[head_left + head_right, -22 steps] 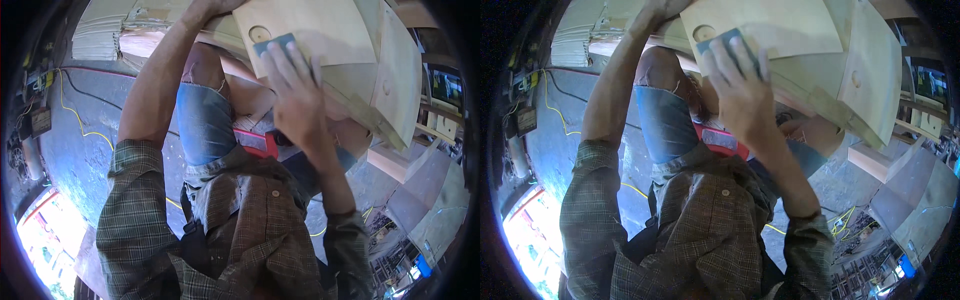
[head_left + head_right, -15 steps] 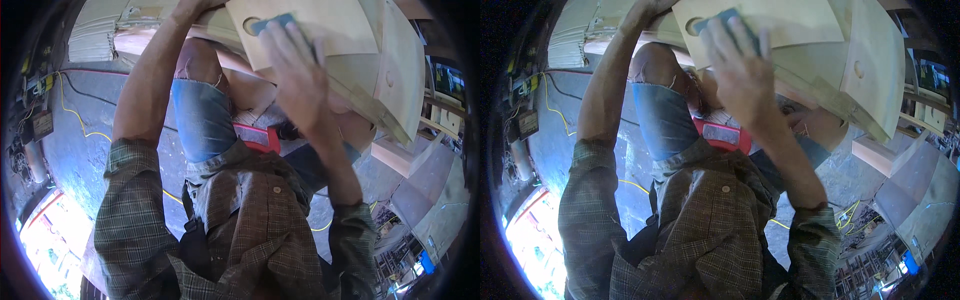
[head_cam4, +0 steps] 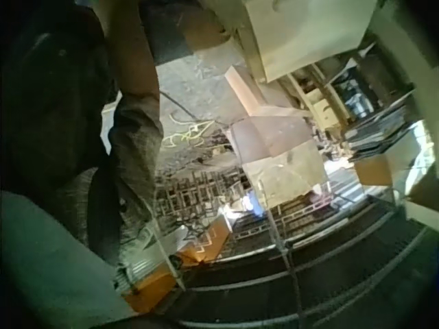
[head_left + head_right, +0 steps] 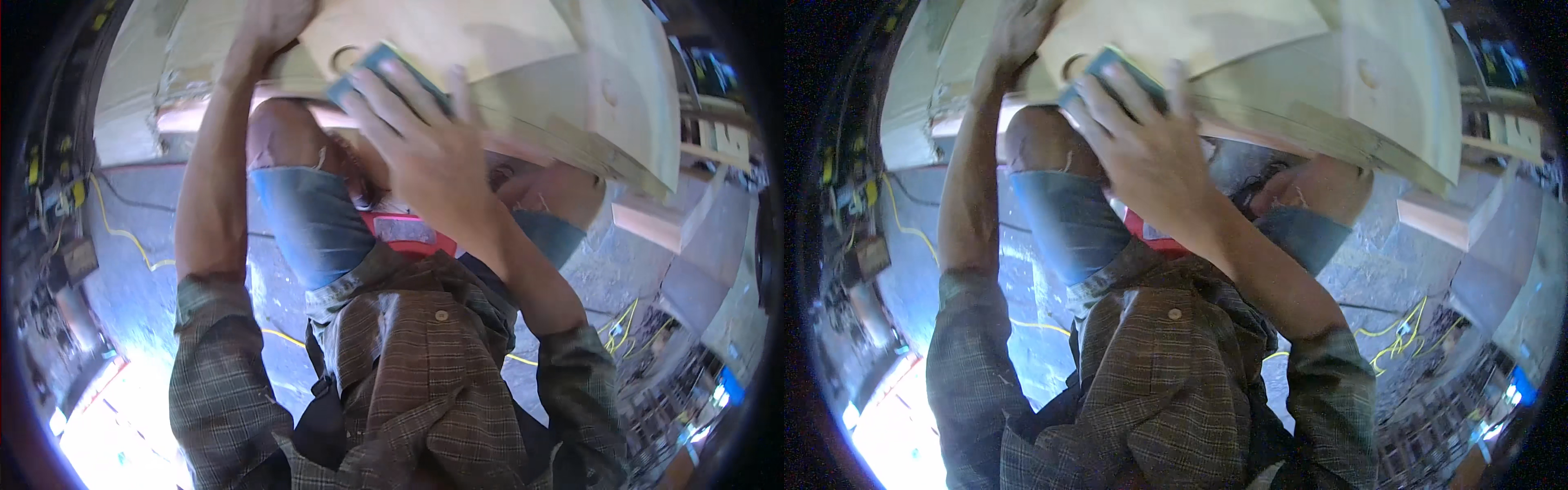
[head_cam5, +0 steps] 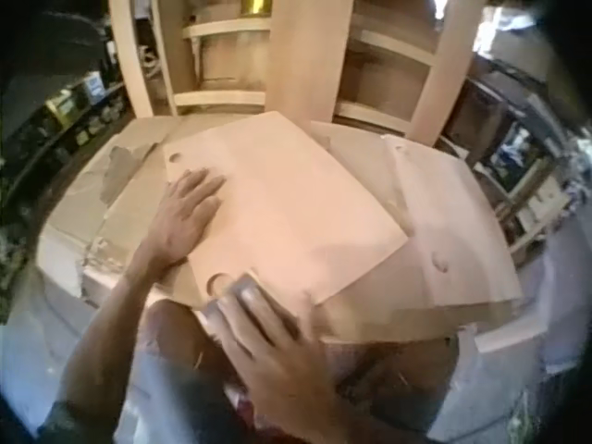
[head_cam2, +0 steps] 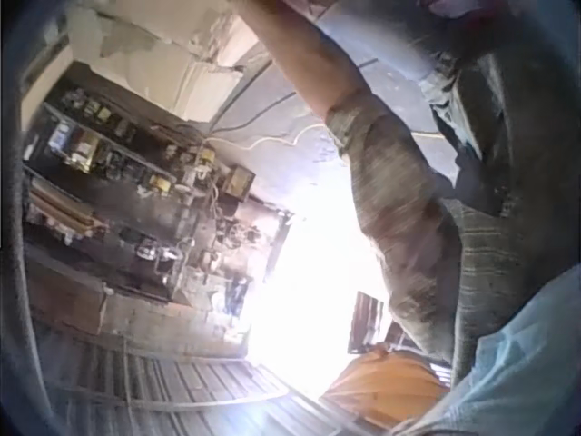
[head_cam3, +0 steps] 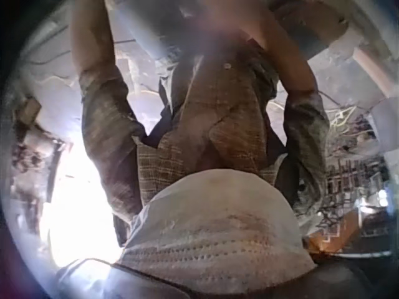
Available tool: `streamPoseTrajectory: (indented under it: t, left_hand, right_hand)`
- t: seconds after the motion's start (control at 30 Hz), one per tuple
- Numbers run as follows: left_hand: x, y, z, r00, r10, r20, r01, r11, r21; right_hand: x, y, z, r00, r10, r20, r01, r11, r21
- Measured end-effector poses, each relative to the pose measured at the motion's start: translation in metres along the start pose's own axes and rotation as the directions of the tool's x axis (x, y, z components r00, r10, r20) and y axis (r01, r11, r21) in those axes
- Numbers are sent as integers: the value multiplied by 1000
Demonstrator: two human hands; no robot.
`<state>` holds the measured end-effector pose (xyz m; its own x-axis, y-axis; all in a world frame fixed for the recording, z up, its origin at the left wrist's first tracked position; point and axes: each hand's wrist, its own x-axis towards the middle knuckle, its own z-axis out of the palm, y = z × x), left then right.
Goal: The person sits on the floor and sands the surface of several light-colored wooden boards using a sanding block. They hold each board on their lap, sand the face, flip it to sand the edges, and then move to the next board in the stack.
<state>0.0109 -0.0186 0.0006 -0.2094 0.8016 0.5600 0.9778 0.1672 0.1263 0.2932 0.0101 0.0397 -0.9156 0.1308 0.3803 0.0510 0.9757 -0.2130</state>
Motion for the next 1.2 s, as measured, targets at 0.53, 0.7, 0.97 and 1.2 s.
streamPoseTrajectory:
  t: [0.53,0.7,0.97,1.2]
  left_hand:
    - [-54,49,-2,991,128,21,-130,985,110]
    - [-78,178,-103,958,-57,282,203,830,-520]
    - [-119,221,-101,791,-500,353,527,263,-808]
    - [-116,192,-96,712,-553,432,333,-276,-902]
  right_hand:
    - [-177,48,-26,524,752,400,-686,94,722]
    - [-149,24,-19,613,756,229,-553,204,808]
    - [-94,-11,-57,729,643,234,-488,249,837]
    - [-77,-11,-60,655,660,368,-673,288,681]
